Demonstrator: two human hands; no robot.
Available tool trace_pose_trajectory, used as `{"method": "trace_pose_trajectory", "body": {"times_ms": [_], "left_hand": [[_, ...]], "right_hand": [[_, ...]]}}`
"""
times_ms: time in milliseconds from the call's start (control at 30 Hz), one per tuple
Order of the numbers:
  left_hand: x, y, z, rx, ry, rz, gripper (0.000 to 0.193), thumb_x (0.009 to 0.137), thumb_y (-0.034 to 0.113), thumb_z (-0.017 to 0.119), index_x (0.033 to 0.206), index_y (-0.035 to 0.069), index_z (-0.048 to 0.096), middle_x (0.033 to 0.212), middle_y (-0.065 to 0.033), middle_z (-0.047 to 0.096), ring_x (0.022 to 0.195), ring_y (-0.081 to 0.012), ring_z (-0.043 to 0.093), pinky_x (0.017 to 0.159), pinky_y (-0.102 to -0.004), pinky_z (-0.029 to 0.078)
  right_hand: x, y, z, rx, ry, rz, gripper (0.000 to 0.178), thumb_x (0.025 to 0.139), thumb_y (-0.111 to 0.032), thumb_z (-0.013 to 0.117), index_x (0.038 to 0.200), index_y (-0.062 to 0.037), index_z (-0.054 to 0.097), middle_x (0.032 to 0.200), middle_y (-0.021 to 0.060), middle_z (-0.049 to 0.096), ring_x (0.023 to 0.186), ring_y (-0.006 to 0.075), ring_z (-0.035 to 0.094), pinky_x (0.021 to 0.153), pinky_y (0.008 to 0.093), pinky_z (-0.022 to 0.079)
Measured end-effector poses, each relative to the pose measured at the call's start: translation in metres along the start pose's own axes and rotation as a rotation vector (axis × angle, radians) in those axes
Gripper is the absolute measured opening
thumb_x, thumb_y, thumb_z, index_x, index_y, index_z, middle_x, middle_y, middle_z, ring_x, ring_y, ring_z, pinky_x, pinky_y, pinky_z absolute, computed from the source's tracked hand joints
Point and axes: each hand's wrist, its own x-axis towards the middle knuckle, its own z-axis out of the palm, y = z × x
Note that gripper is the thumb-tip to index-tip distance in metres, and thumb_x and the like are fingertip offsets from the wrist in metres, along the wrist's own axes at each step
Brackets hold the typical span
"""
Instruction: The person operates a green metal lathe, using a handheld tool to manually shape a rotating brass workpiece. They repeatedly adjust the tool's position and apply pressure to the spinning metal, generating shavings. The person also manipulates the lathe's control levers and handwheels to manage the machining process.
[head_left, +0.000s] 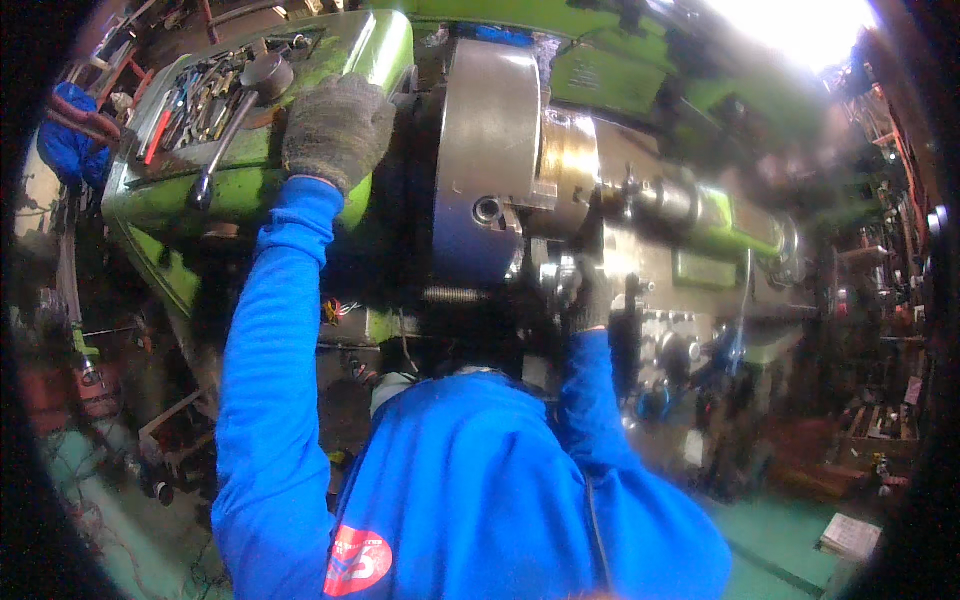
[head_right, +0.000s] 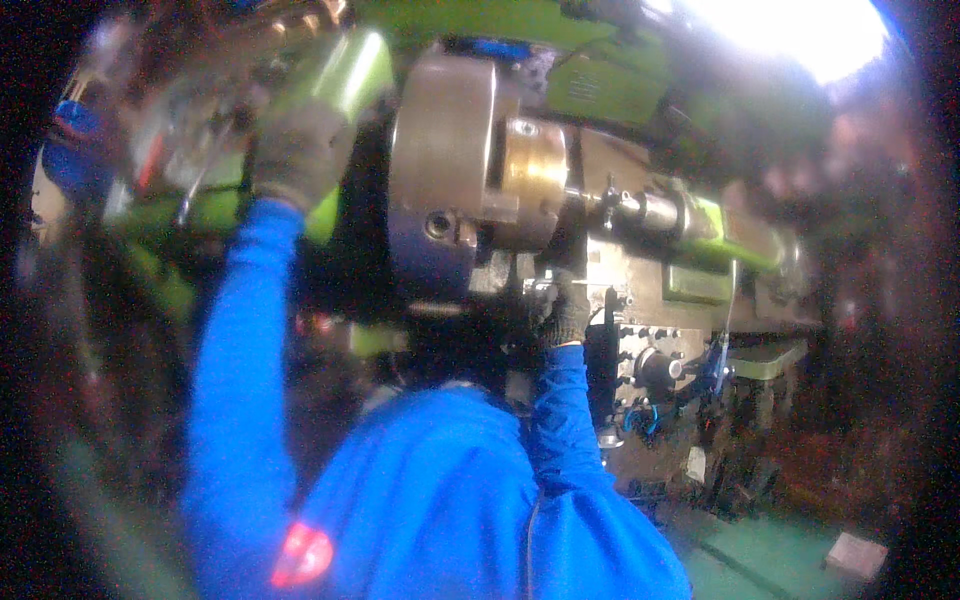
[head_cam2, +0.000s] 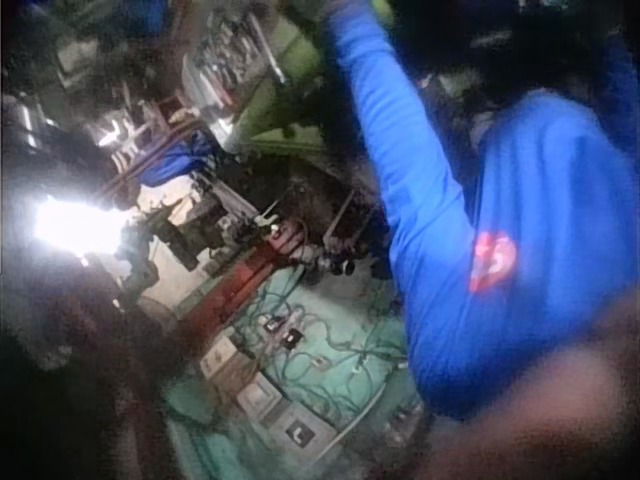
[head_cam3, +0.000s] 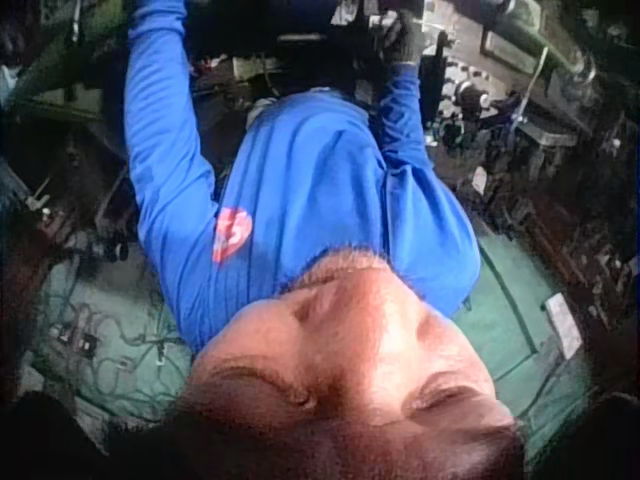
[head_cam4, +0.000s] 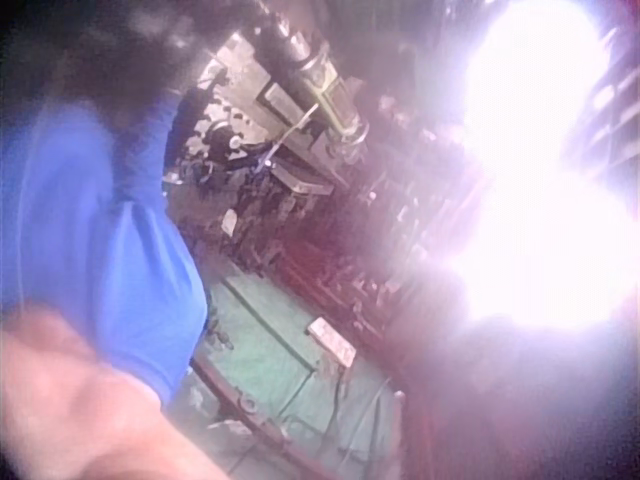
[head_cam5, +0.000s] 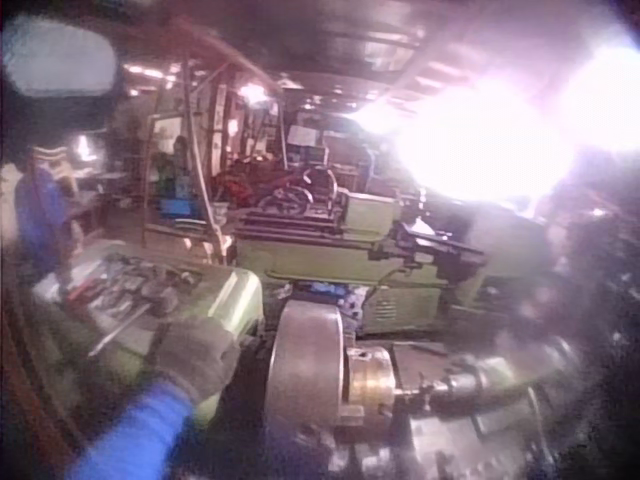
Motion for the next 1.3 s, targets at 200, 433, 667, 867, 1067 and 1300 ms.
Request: {"method": "trace_pose_trajectory", "body": {"times_ms": [200,433,667,867,1067,1300], "left_hand": [[-0.002,0.002,-0.011,0.026,-0.012,-0.009,0.031,0.094,0.037,0.061,0.094,0.009,0.073,0.098,-0.0144,0.068,0.096,-0.0372,0.066,0.085,-0.0543,0.051],[-0.006,0.002,-0.005,-0.033,-0.002,-0.034,0.030,0.096,0.037,0.060,0.094,0.011,0.074,0.099,-0.0133,0.069,0.099,-0.0351,0.066,0.085,-0.0538,0.051],[-0.003,-0.003,0.004,-0.038,-0.022,-0.047,0.030,0.095,0.038,0.060,0.096,0.012,0.075,0.100,-0.0119,0.070,0.100,-0.0341,0.066,0.086,-0.0532,0.053],[-0.001,0.006,-0.010,-0.014,-0.114,-0.082,0.030,0.093,0.036,0.060,0.097,0.011,0.077,0.105,-0.0122,0.072,0.103,-0.0335,0.067,0.087,-0.0515,0.054],[-0.004,-0.002,-0.010,-0.025,-0.076,-0.123,0.027,0.092,0.032,0.061,0.092,0.012,0.079,0.102,-0.0107,0.074,0.097,-0.0327,0.071,0.083,-0.0508,0.056],[-0.002,0.003,-0.017,-0.082,-0.050,-0.130,0.024,0.093,0.027,0.060,0.093,0.014,0.079,0.102,-0.0110,0.075,0.099,-0.0310,0.073,0.083,-0.0483,0.059]], "right_hand": [[-0.006,-0.046,-0.004,0.444,-0.206,0.310,0.023,0.097,-0.020,0.069,0.108,-0.0009,0.063,0.075,0.0082,0.063,0.056,0.0194,0.058,0.051,0.0329,0.048],[-0.002,-0.084,-0.040,1.287,-0.251,0.684,0.031,0.102,-0.006,0.055,0.130,0.0078,0.057,0.125,0.0267,0.061,0.103,0.0306,0.061,0.085,0.0404,0.056],[0.034,-0.104,-0.046,0.468,-0.252,0.330,0.036,0.093,-0.007,0.071,0.128,-0.0027,0.064,0.119,0.0144,0.069,0.102,0.0234,0.067,0.081,0.0323,0.057],[0.097,-0.148,-0.068,0.358,-0.135,0.288,0.036,0.100,-0.019,0.065,0.133,-0.0056,0.062,0.102,0.0060,0.069,0.089,0.0125,0.064,0.072,0.0282,0.052],[0.185,-0.123,-0.091,-0.343,-0.260,-0.108,0.032,0.098,-0.033,0.064,0.110,-0.0046,0.075,0.120,0.0163,0.071,0.103,0.0297,0.071,0.094,0.0398,0.052],[0.256,-0.052,-0.097,-1.056,-0.648,-0.253,0.030,0.099,-0.032,0.058,0.113,-0.0079,0.069,0.118,0.0216,0.071,0.112,0.0413,0.066,0.092,0.0486,0.052]]}}
